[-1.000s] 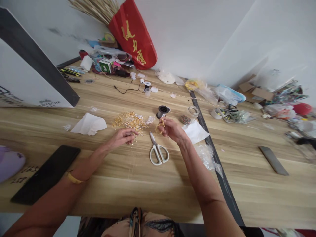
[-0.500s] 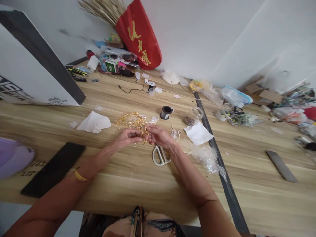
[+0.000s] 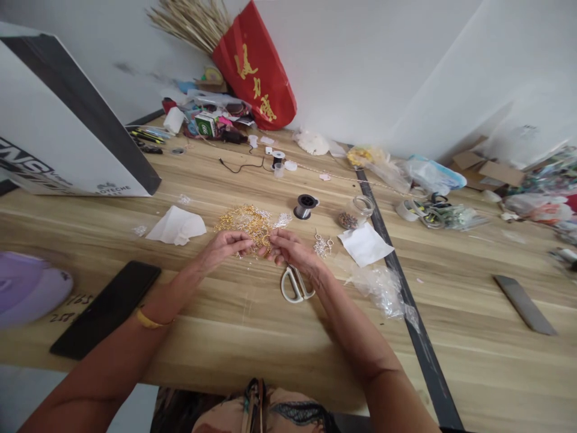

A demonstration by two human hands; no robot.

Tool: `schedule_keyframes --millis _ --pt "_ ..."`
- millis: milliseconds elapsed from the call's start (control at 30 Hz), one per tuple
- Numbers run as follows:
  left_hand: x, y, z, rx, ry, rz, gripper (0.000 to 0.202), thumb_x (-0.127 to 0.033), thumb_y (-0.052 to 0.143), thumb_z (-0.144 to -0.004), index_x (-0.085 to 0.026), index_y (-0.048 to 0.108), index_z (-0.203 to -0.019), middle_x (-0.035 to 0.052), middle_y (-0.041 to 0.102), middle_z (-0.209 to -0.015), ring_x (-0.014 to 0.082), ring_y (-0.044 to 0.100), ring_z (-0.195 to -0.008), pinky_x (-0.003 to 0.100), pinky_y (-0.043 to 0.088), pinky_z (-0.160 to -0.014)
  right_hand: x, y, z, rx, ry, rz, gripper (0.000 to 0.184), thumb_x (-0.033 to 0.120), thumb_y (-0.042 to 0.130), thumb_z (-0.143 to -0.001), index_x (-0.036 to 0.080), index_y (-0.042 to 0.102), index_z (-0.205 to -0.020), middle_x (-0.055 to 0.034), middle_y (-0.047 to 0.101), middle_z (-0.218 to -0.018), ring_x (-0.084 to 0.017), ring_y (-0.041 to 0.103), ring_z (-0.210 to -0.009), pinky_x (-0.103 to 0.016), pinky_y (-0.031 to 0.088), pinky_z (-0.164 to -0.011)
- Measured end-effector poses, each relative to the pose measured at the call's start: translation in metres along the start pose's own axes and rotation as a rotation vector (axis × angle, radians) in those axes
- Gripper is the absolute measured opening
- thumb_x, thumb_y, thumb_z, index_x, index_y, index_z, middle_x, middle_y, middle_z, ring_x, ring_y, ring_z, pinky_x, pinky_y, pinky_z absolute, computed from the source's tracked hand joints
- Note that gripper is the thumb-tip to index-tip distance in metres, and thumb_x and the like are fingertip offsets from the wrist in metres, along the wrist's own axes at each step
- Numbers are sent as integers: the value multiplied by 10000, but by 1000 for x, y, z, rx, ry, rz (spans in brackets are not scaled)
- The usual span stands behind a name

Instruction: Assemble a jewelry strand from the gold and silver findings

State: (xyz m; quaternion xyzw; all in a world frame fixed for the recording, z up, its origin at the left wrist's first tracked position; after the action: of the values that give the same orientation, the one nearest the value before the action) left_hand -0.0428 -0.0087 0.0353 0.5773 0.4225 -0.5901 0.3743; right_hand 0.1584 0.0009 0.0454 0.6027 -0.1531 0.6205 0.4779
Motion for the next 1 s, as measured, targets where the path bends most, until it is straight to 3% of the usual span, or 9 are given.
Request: schedule_keyframes --millis 300,533,1000 --pt "-6 -6 1 -92 -11 117 258 -373 718 -686 -124 657 -705 -14 587 -590 81 502 -550 214 417 -560 -2 0 2 25 -13 118 282 308 688 -786 132 597 -987 -69 713 -829 -80 623 -580 -143 482 -451" --pt "-3 -13 1 -100 43 94 235 -363 697 -722 -133 653 -704 -10 584 -602 83 503 -567 214 420 -569 -5 0 2 42 1 186 283 254 716 -749 131 650 -996 -57 708 -854 -66 604 -598 -142 472 -476" --pt "-1 -21 -1 -178 40 123 212 -334 701 -724 -125 664 -731 -4 588 -622 77 512 -567 212 432 -571 -2 -9 3 -54 -11 384 330 333 690 -766 130 643 -1021 3 608 -678 -61 533 -516 -164 461 -450"
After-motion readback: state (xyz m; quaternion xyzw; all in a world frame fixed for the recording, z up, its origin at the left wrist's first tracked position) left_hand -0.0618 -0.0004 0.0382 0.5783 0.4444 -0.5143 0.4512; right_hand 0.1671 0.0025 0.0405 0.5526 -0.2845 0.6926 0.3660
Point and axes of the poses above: each hand's wrist, its own z-axis away from the middle knuckle, its own y-axis out of the palm, x = y × z, the point moved 1 cm from there along -z, towards the middle knuckle
